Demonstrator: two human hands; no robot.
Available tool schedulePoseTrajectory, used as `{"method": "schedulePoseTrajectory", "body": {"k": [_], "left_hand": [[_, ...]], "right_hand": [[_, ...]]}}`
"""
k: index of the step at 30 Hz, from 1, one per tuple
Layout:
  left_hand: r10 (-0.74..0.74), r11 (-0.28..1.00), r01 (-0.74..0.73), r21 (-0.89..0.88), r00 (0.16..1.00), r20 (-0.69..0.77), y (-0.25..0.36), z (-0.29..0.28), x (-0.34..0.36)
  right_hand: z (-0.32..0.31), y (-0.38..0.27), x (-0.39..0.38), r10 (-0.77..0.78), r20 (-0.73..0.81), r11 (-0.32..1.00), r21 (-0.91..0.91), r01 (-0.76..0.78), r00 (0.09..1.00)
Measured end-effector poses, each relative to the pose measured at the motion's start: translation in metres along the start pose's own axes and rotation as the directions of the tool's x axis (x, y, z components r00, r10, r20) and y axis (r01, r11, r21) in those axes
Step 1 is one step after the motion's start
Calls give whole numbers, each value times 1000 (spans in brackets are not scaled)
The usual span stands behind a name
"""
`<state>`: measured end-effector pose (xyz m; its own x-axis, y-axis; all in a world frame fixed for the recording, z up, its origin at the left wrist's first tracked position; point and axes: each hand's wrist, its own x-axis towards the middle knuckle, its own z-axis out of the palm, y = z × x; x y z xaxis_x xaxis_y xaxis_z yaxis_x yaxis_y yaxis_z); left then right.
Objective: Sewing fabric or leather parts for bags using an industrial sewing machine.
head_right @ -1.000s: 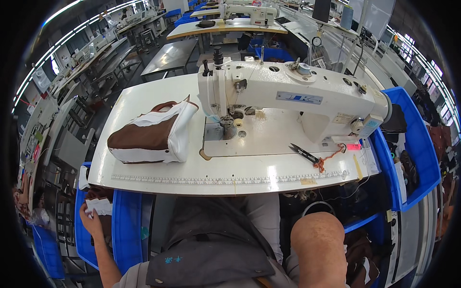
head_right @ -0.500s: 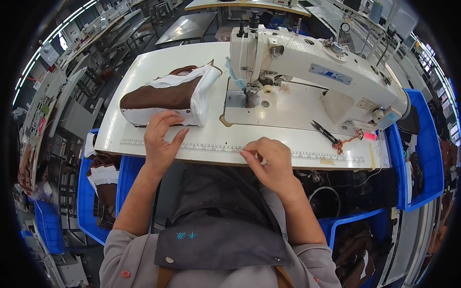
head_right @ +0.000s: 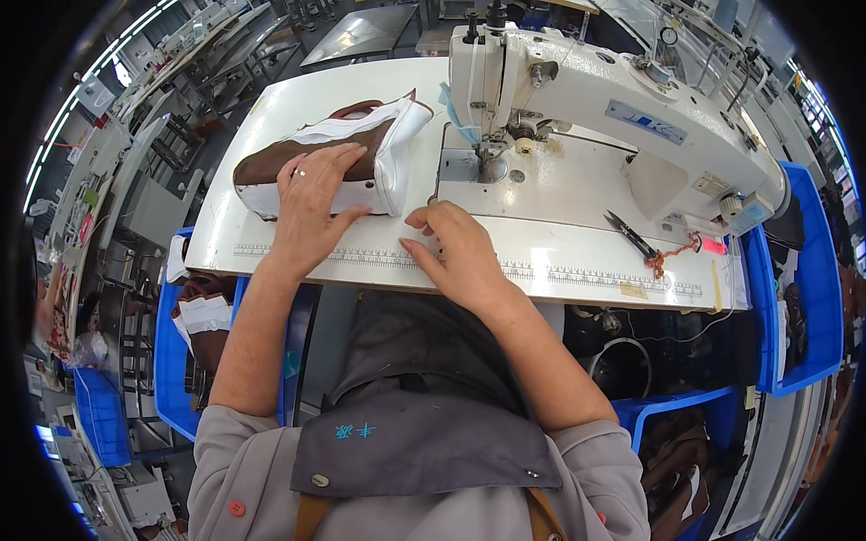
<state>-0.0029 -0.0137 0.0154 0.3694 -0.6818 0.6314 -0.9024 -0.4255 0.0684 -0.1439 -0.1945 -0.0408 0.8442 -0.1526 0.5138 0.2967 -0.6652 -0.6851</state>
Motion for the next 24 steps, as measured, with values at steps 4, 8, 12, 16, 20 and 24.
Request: {"method": "schedulePoseTrajectory", "body": {"k": [4, 8, 12, 16, 20, 24], "left_hand": [[62, 995, -57, -80, 997, 56, -12, 2, 9], [23, 996, -22, -85, 1000, 9, -21, 8, 9], [95, 993, -103, -61, 989, -111, -6, 11, 9], [57, 998, -53, 22, 981, -187, 20, 17, 6], [13, 1000, -9, 28, 989, -149, 26, 21, 11], [39, 999, -41, -12, 989, -141, 31, 23, 14]], "right_hand": [[25, 5, 15, -64, -97, 996, -71, 58, 993], [48, -4, 30, -32, -145, 987, -159, 8, 989], [59, -2, 44, -111, -203, 973, -224, 65, 973], [55, 3, 43, -91, -293, 983, -182, 38, 952], [62, 11, 40, -104, -364, 982, -183, 38, 926], [51, 6, 37, -64, -390, 957, -285, -54, 919]]}}
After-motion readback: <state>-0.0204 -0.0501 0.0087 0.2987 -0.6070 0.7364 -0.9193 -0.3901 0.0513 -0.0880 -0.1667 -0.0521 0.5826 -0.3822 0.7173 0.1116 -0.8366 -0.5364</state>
